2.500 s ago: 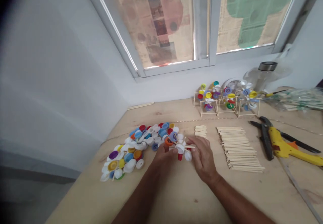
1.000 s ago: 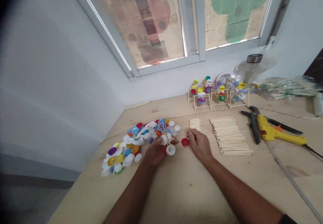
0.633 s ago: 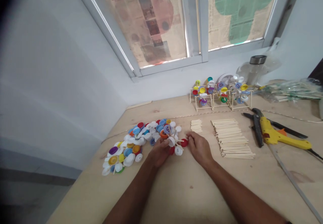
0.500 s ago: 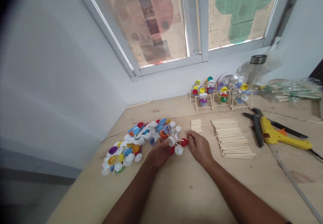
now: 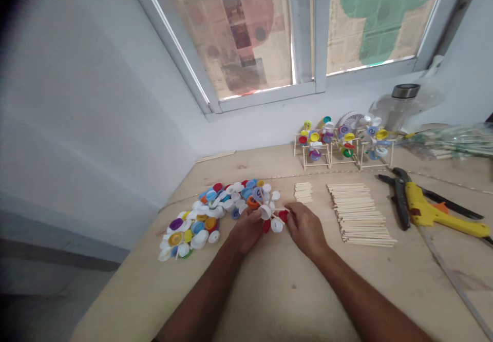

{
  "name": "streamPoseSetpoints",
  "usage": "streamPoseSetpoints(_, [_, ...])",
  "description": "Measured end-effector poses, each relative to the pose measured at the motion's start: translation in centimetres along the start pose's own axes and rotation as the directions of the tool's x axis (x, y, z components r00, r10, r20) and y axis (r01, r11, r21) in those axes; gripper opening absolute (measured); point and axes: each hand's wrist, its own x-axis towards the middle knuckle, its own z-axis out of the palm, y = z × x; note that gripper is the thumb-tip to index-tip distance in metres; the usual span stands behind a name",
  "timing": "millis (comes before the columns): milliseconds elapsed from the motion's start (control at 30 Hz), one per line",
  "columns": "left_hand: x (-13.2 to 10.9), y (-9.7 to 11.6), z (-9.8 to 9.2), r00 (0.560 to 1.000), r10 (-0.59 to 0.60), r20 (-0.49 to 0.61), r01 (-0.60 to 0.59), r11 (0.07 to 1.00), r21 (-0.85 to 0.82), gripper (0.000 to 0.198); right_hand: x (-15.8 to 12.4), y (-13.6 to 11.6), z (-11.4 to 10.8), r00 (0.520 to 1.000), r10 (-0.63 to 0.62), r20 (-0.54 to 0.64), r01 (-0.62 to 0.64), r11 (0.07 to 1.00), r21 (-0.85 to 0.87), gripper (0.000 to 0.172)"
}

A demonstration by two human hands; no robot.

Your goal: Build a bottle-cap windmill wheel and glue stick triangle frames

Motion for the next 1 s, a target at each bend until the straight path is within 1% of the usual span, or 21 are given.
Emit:
streamPoseSetpoints(133, [0.2, -0.2, -0.1, 1.000, 0.014, 0.007, -0.014, 1.000, -0.025, 0.032, 0.0, -0.2, -0.3, 0.994, -0.095, 0.056, 0.100, 0.991, -0.087, 0.023])
streamPoseSetpoints(267, [0.2, -0.3, 0.0, 0.999, 0.032, -0.013, -0.033, 0.999, -0.020, 0.032, -0.1, -0.1, -0.3, 0.979, -0.190, 0.074, 0.199, 0.968, -0.150, 0.026])
streamPoseSetpoints(467, [0.3, -0.2, 0.2, 0.998, 0.056, -0.024, -0.057, 0.998, -0.020, 0.035, -0.1, 0.2, 0.0, 0.956, -0.269, 0.119, 0.287, 0.940, -0.186, 0.025])
streamPoseSetpoints(700, [0.2, 0.0, 0.4, 0.998, 0.049, -0.034, -0.050, 0.998, -0.026, 0.032, -0.2, 0.4, 0.1, 0.938, -0.313, 0.147, 0.341, 0.906, -0.251, 0.022])
streamPoseSetpoints(867, [0.2, 0.1, 0.8, 0.997, 0.062, -0.053, -0.062, 0.998, -0.004, 0.034, -0.2, 0.1, 0.0, 0.937, -0.312, 0.157, 0.345, 0.897, -0.277, 0.018])
streamPoseSetpoints(1000, [0.2, 0.1, 1.1, 0.992, 0.089, -0.088, -0.086, 0.996, 0.036, 0.034, -0.2, 0.1, 0.0, 0.936, -0.314, 0.156, 0.347, 0.891, -0.292, 0.020])
